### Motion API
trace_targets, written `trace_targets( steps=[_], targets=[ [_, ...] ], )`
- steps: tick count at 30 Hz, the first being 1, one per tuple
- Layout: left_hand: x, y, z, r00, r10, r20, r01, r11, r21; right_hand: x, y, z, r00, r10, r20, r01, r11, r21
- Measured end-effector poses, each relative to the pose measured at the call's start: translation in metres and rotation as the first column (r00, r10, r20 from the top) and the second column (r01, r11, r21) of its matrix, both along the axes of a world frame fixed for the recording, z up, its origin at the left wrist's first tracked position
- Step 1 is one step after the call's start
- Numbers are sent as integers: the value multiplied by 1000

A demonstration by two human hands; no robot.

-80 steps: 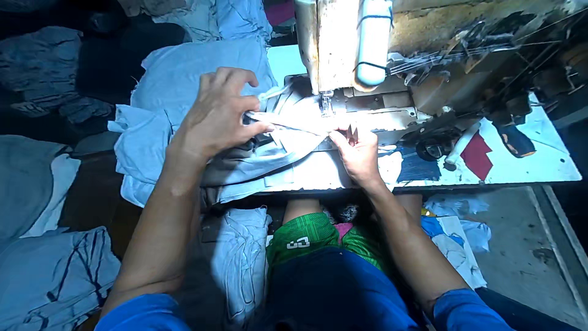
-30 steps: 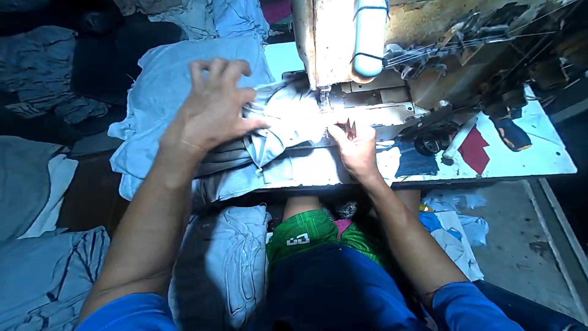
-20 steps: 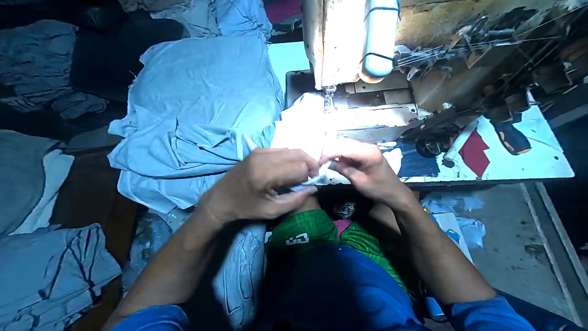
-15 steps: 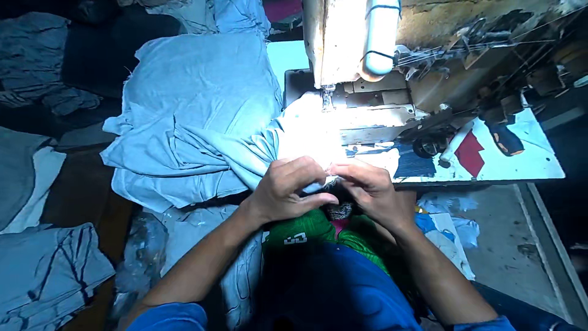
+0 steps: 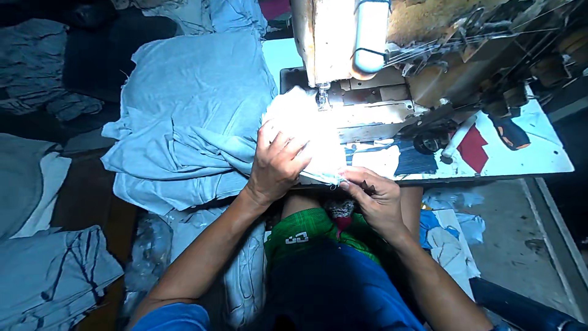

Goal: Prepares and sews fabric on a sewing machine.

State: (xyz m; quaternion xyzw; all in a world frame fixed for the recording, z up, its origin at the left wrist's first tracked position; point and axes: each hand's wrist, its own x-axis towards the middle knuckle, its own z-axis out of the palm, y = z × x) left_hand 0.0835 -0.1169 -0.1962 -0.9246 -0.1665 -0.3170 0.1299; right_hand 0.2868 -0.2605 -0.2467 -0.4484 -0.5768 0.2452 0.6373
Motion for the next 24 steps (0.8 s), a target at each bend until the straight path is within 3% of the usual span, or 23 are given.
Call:
trace_targets(
  steps=[6,16,21,24],
  targets=[
    [5,24,0,1000,-11,-18,12,1000,28,-2,16,-8,996,-42,-81,39,998,-46],
    [18,86,14,999,-24,-38,27,997,69,0,68,5,993,-94,-66,87,991,-102],
    [8,82,48,963,-115,-245,87,989,-120,1,80,10,994,-93,-51,90,994,-62],
    [-8,73,76,899,-72,-431,-28,975,-219,5,83,6,996,-80,-32,78,996,-40]
  ],
)
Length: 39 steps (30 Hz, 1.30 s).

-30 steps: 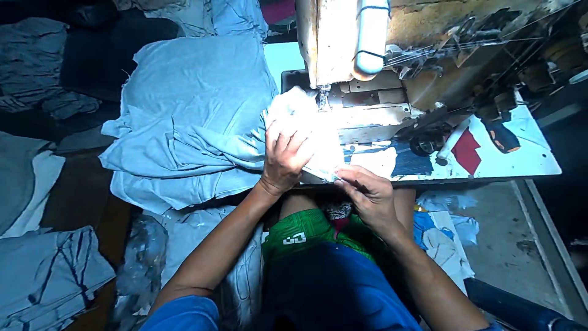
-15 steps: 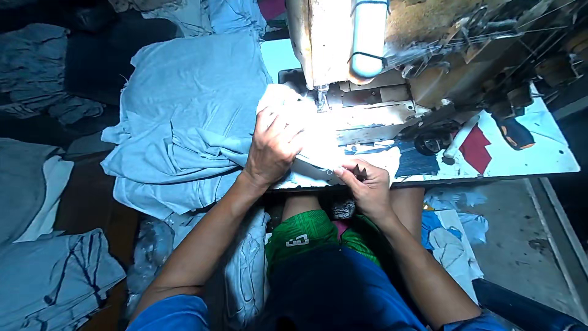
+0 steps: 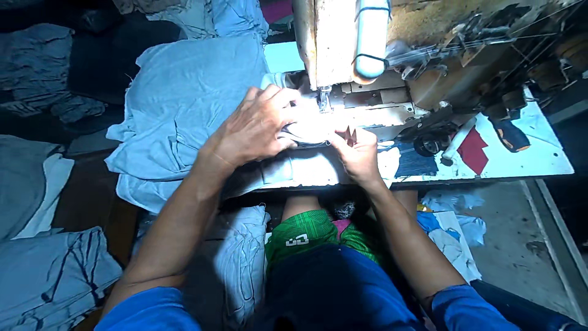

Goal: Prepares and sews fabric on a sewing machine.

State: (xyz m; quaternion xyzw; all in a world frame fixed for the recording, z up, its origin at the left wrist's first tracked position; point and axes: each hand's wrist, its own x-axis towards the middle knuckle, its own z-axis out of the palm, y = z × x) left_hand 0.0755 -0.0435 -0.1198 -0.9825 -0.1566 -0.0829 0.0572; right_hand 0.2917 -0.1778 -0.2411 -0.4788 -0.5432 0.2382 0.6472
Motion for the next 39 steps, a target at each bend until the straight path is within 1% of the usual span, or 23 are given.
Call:
trace_targets(
  steps=[2,4,5,6,8,10,11,13,14,17,18,19,20,21,22,23,24,26,28,30,32,36,39],
  targets=[
    [-17,3,17,993,92,-73,-92,996,4,4,1,-1,1000,-2,13,2,1000,-14],
    [-36,8,34,986,136,-99,-135,991,14,5,1,-2,1000,10,17,-11,1000,11],
    [-43,7,40,991,120,-67,-120,993,3,6,2,-2,999,21,27,-21,999,26],
    [-46,2,45,998,66,-7,-66,998,-21,8,2,-1,998,28,50,-29,999,27],
    [-42,-21,47,983,-95,154,115,986,-120,13,-3,8,989,62,136,-59,998,-26],
    [-33,-51,34,940,-199,278,266,936,-230,15,-13,25,952,147,267,-134,989,-65],
    [-28,-64,23,919,-233,317,322,909,-264,15,-19,34,924,223,312,-216,975,-56],
    [-18,-81,1,880,-275,387,409,853,-323,11,-34,40,872,351,342,-371,928,-6],
    [-14,-85,-10,861,-281,424,445,820,-359,9,-41,37,864,370,341,-401,916,23],
    [-1,-89,-40,787,-223,575,528,727,-439,2,-54,16,896,276,349,-323,943,85],
    [4,-89,-49,759,-197,620,544,715,-439,0,-57,11,907,245,342,-291,953,89],
    [7,-87,-57,737,-179,652,546,726,-418,-1,-59,7,920,220,323,-262,961,91],
    [10,-83,-64,726,-179,664,518,777,-358,-1,-61,5,935,206,289,-242,966,92],
    [10,-78,-72,748,-187,637,429,868,-249,-1,-64,4,950,197,242,-223,971,86],
    [10,-71,-79,799,-182,573,304,944,-125,0,-67,4,963,184,197,-201,977,71],
    [10,-62,-87,847,-160,507,187,982,-2,0,-71,3,971,170,170,-182,982,57],
    [11,-54,-93,882,-119,457,88,992,88,1,-74,2,974,161,158,-170,984,44],
    [12,-45,-98,904,-52,424,-27,983,179,1,-78,-1,977,150,152,-156,987,30],
    [10,-51,-88,917,-16,398,-68,978,197,2,-82,-2,980,129,151,-134,991,20],
    [9,-61,-74,927,0,376,-76,979,188,1,-85,-4,984,114,134,-118,993,19],
    [8,-64,-68,931,-2,365,-74,979,192,0,-84,-5,989,97,113,-100,995,19],
    [14,-48,-71,922,-8,388,-84,972,219,-3,-74,-3,995,55,79,-55,998,-8],
    [21,-31,-69,913,10,408,-110,969,223,-4,-59,-4,995,4,99,-1,999,-33]
  ],
)
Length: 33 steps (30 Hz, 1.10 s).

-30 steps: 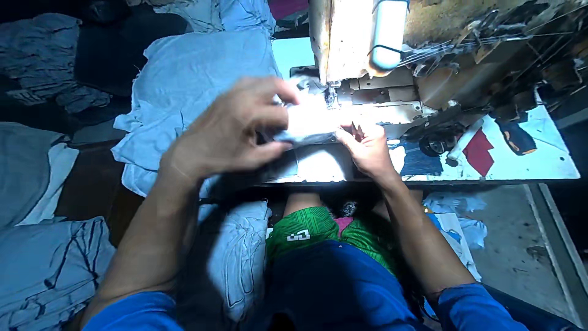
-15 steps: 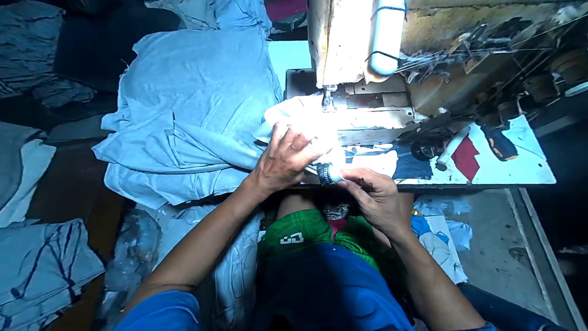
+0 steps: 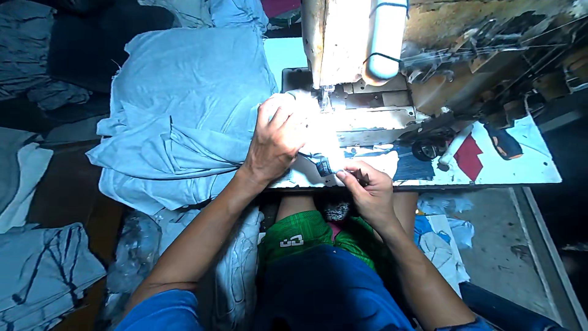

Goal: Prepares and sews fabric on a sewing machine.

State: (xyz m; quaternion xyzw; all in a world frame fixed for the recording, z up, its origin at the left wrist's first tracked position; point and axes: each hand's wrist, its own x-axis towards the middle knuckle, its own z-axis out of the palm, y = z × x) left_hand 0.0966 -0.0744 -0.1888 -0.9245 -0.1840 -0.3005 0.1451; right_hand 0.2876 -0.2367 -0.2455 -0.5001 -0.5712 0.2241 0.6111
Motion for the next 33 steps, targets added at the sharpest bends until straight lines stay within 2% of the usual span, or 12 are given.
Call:
trace_targets(
  steps=[5,9,15,21,25,29,33],
  targets=[
    [7,27,2,999,1,36,-1,1000,3,0,29,3,998,-58,-12,57,998,-38],
    [5,38,-4,984,-44,171,55,997,-62,-1,48,6,997,-61,-44,60,997,-43],
    [-4,14,-23,949,-48,312,106,980,-168,1,57,2,998,-55,-39,56,998,7],
    [-7,-16,-25,939,-39,343,105,979,-175,5,57,6,1000,-30,10,29,999,44],
    [-6,-14,-19,883,-110,456,176,979,-105,15,37,11,995,-64,77,62,998,31],
    [2,-2,-6,819,-2,574,40,998,-54,43,-3,28,989,-94,112,82,991,108],
    [11,15,18,777,179,603,-40,971,-237,85,-37,56,956,-238,170,194,951,241]
  ],
)
